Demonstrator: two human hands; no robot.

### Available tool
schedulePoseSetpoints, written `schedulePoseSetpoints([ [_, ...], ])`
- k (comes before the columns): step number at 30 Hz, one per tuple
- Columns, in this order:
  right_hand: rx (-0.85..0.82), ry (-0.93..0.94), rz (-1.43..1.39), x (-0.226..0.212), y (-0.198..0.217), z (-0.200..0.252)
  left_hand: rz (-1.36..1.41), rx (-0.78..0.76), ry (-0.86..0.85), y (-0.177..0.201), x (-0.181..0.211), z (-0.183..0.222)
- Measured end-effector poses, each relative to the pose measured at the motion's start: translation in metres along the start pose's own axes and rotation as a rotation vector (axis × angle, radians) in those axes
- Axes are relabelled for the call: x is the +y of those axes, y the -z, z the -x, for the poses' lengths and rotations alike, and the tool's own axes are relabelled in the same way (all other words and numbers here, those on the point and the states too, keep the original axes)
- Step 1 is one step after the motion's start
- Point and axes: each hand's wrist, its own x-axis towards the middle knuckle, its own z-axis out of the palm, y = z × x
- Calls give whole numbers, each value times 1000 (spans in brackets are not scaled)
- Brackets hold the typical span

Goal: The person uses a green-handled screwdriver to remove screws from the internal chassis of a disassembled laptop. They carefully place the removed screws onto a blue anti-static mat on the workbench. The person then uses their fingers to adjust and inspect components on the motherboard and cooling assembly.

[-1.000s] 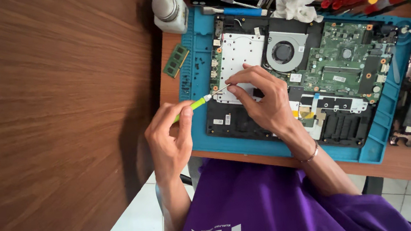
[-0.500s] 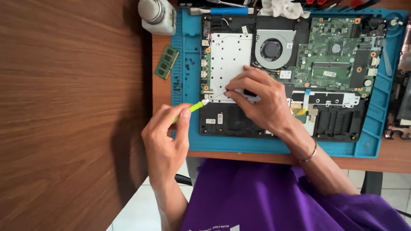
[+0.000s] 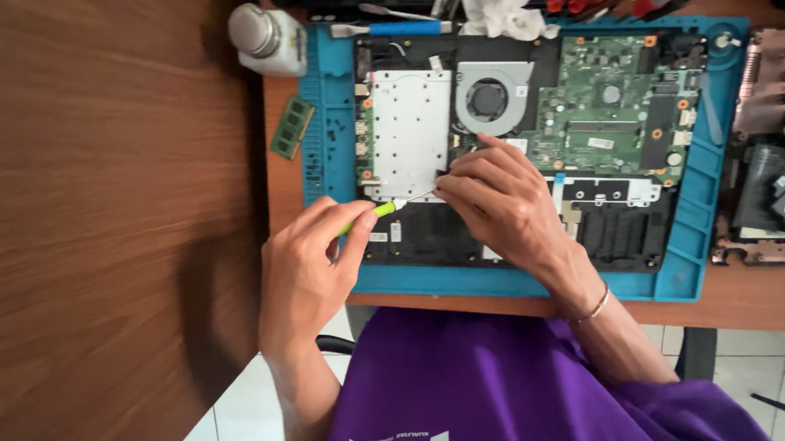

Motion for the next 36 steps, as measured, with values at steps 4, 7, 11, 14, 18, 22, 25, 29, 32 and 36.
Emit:
schedulePoseSetpoints([
  [4, 13, -32, 33, 6, 13, 8, -5, -23, -128, -4, 15, -10],
  [7, 37, -106, 46, 11, 30, 14, -93, 19, -260, -12, 27, -22],
  [11, 78, -205, 120, 22, 55, 25, -202, 33, -352, -27, 41, -42],
  [14, 94, -236, 159, 30, 63, 32, -246, 35, -421, -40, 51, -56],
  [18, 94, -254, 131, 38, 64, 42, -297, 1, -477, -52, 60, -67],
  [22, 67, -242, 132, 45, 61, 46, -326, -26, -491, -58, 66, -71],
  [25, 59, -249, 120, 46, 59, 49, -371, -29, -502, -60, 71, -73],
  [29, 55, -252, 104, 46, 61, 50, -457, -70, -521, -62, 78, -77],
  [32, 55, -244, 100, 45, 61, 49, -488, -95, -563, -62, 86, -81],
  [36, 56, -246, 89, 45, 62, 50, -534, -130, -649, -68, 97, -88],
])
